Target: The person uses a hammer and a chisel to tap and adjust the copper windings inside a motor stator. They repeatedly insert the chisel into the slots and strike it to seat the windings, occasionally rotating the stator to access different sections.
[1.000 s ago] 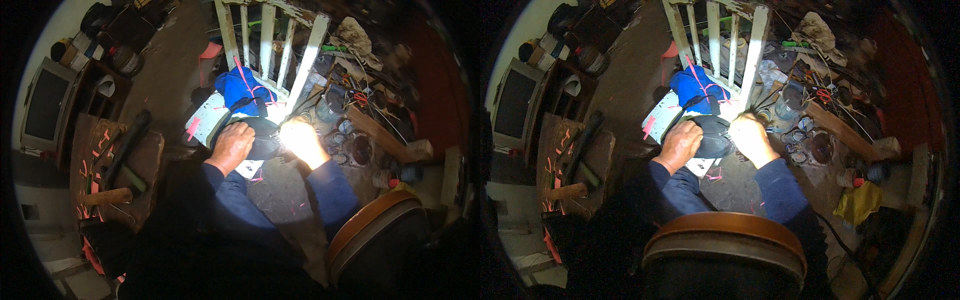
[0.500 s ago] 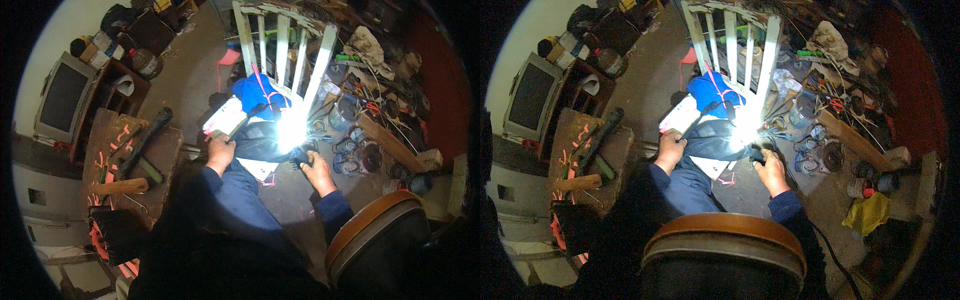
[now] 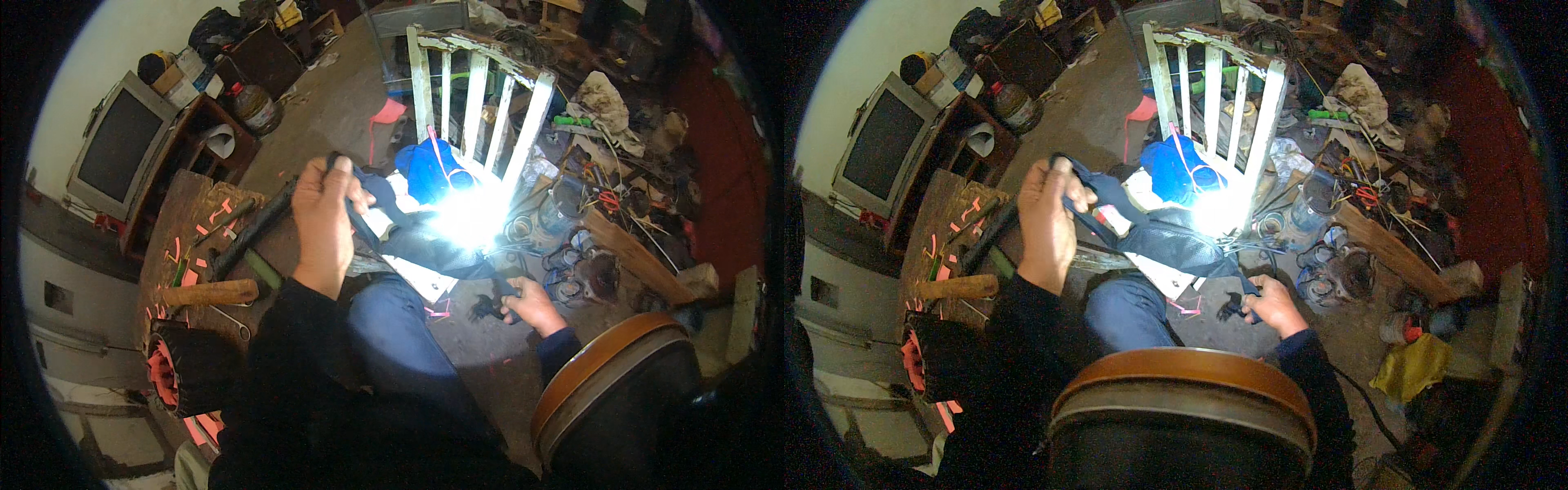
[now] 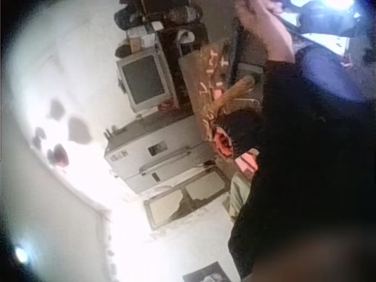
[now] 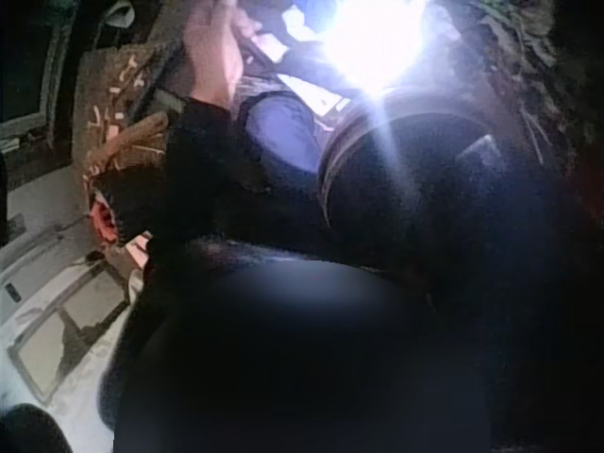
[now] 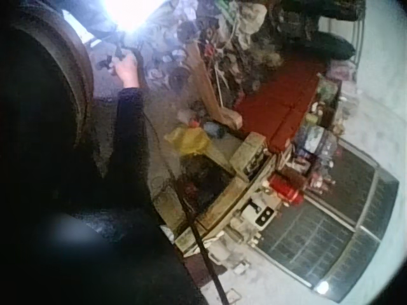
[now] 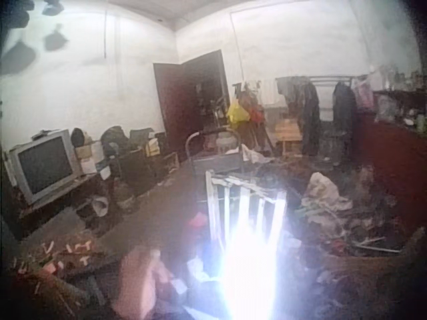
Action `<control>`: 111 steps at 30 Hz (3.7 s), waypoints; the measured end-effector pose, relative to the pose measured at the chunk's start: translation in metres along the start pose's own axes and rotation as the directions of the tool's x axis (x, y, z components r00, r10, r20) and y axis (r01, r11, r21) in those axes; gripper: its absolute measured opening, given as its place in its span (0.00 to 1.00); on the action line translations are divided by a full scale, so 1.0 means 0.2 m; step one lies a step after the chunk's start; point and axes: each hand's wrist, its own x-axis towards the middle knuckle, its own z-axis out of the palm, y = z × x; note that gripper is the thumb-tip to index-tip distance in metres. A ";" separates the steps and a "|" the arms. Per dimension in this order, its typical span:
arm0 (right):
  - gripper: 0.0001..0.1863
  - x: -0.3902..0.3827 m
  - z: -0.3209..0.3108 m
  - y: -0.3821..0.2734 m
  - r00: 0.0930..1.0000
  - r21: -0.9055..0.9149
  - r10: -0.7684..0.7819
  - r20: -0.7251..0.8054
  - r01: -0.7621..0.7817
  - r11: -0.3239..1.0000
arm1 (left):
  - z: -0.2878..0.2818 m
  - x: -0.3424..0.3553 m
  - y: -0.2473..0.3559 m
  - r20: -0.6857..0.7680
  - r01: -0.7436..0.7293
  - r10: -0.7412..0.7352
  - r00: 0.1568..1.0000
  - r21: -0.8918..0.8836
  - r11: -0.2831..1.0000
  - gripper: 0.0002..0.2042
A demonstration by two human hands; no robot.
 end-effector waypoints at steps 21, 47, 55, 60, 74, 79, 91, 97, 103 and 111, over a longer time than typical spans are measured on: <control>0.16 -0.70 0.06 -0.62 0.716 -0.396 -0.698 -0.030 0.633 0.666 | -0.06 -0.17 0.45 0.100 -0.019 0.022 0.995 -0.027 0.999 0.18; 0.15 -0.58 0.00 -0.66 0.717 -0.035 -0.660 -0.223 0.671 0.740 | -0.26 -0.31 0.59 -0.064 0.112 -0.111 0.992 0.009 0.994 0.17; 0.22 -0.58 -0.03 -0.79 0.699 -0.094 -0.667 -0.259 0.669 0.738 | -0.27 -0.26 0.63 -0.060 0.154 -0.155 0.986 -0.019 0.988 0.22; 0.25 -0.59 -0.10 -0.88 0.641 -0.049 -0.702 -0.312 0.727 0.685 | -0.24 -0.24 0.67 -0.013 0.133 -0.135 0.991 -0.084 0.988 0.22; 0.28 -0.76 -0.15 -1.16 0.496 -0.088 -0.812 -0.307 0.835 0.543 | -0.33 -0.22 1.00 -0.029 -0.216 0.214 0.976 -0.162 0.963 0.19; 0.21 -0.90 -0.14 -1.19 0.509 -0.038 -0.814 -0.280 0.842 0.539 | -0.37 -0.34 1.19 0.093 -0.310 0.334 0.938 -0.206 0.928 0.19; 0.11 -1.18 0.10 -1.36 0.136 -0.274 -0.977 -0.166 0.945 0.178 | 0.06 -0.60 1.24 0.595 0.126 0.094 0.798 -0.317 0.940 0.22; 0.08 -1.38 0.31 -1.42 -0.014 -0.723 -0.954 0.299 0.649 -0.236 | 0.31 -0.62 1.19 0.541 -0.360 0.274 0.795 0.057 0.931 0.14; 0.10 -1.42 0.48 -1.39 0.384 0.071 -0.913 0.133 0.916 0.396 | 0.32 -0.69 1.23 0.524 0.092 -0.173 0.834 0.177 0.980 0.17; 0.10 -1.28 0.55 -1.35 0.149 -0.004 -0.900 0.409 0.987 0.161 | 0.17 -0.66 1.14 0.526 0.172 -0.237 0.817 0.170 0.970 0.25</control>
